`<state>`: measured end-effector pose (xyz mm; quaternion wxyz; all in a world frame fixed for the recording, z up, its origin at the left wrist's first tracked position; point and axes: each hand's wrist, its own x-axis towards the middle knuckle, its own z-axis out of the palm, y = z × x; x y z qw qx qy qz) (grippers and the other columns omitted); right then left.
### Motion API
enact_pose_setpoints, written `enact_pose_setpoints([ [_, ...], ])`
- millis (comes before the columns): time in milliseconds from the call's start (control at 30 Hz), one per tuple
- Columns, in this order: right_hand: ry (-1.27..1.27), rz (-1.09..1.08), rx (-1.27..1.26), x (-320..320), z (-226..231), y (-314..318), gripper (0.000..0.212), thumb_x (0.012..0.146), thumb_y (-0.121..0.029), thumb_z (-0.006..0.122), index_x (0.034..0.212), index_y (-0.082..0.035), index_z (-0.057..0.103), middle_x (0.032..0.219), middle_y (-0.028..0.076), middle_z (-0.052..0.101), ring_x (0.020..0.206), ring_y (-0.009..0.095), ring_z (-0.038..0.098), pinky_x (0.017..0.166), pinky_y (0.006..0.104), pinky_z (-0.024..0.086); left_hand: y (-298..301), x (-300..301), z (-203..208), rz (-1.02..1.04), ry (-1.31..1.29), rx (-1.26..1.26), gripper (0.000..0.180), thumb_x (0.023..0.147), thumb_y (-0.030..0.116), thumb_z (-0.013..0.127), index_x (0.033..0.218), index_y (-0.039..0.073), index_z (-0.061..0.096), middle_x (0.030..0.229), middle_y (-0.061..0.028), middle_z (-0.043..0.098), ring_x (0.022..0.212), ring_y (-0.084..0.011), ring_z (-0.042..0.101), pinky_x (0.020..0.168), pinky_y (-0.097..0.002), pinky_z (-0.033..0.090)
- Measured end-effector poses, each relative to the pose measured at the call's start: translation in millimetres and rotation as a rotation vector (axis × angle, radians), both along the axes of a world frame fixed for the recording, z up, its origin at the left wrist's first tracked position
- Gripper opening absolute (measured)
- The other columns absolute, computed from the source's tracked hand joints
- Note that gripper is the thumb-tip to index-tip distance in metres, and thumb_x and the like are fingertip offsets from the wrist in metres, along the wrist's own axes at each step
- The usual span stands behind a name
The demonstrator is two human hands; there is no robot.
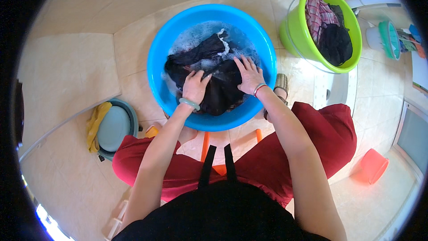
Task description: The person hand-washes dark-colored garments in a blue basin filled with soapy water. They scrub and rinse the clothes, then transfer them to a green bucket. The person briefly dries their hands on a towel before resuming washing a plaid garment.
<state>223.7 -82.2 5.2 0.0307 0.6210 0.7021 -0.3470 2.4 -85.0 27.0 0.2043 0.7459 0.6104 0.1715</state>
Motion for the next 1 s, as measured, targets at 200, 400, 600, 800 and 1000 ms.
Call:
enact_pose_setpoints([
  [200, 0.131, -0.058, 0.059, 4, -9, 1, 0.081, 0.061, -0.033, 0.083, 0.134, -0.027, 0.047, 0.154, 0.006, 0.023, 0.143, 0.031, 0.017, 0.106, 0.0577, 0.024, 29, 15, 151, 0.061, -0.757, -0.466, 0.034, 0.096, 0.035, 0.052, 0.096, 0.002, 0.062, 0.090, -0.0117, 0.066, 0.078, -0.0278, 0.061, 0.073, -0.0339, 0.048],
  [400, 1.193, -0.685, -0.192, -9, 44, 12, 0.043, 0.075, -0.004, 0.064, 0.116, 0.003, 0.058, 0.103, 0.007, 0.066, 0.093, 0.015, 0.060, 0.088, 0.0262, 0.045, 62, -44, 157, 0.499, -1.626, -0.683, 0.045, 0.096, 0.040, 0.051, 0.114, 0.000, 0.058, 0.111, -0.0121, 0.064, 0.102, -0.0215, 0.062, 0.088, -0.0354, 0.050],
  [600, 1.224, -0.768, 0.008, -21, 51, 61, 0.045, 0.077, -0.009, 0.064, 0.121, -0.005, 0.057, 0.112, 0.008, 0.061, 0.104, 0.017, 0.057, 0.094, 0.0282, 0.043, 85, -96, 42, 0.724, -1.591, -0.819, 0.040, 0.085, 0.024, 0.070, 0.116, 0.002, 0.059, 0.115, -0.0110, 0.063, 0.105, -0.0232, 0.060, 0.092, -0.0356, 0.048],
  [800, 0.553, -0.529, 0.517, -37, -3, 99, 0.049, 0.077, -0.013, 0.064, 0.125, -0.019, 0.058, 0.132, 0.015, 0.048, 0.118, 0.034, 0.049, 0.101, 0.0385, 0.040, 101, -36, -10, 0.573, -1.160, -0.398, 0.061, 0.076, 0.017, 0.079, 0.124, -0.004, 0.047, 0.118, -0.0147, 0.058, 0.110, -0.0232, 0.055, 0.097, -0.0343, 0.042],
  [1000, 0.103, -0.088, 0.539, -96, -28, 111, 0.058, 0.073, -0.039, 0.072, 0.128, -0.035, 0.053, 0.144, 0.005, 0.037, 0.121, 0.034, 0.041, 0.093, 0.0526, 0.037, 87, -14, -111, 0.370, -0.387, -0.360, 0.079, 0.078, 0.005, 0.065, 0.144, -0.001, 0.022, 0.137, -0.0253, 0.038, 0.125, -0.0421, 0.040, 0.106, -0.0415, 0.036],
])
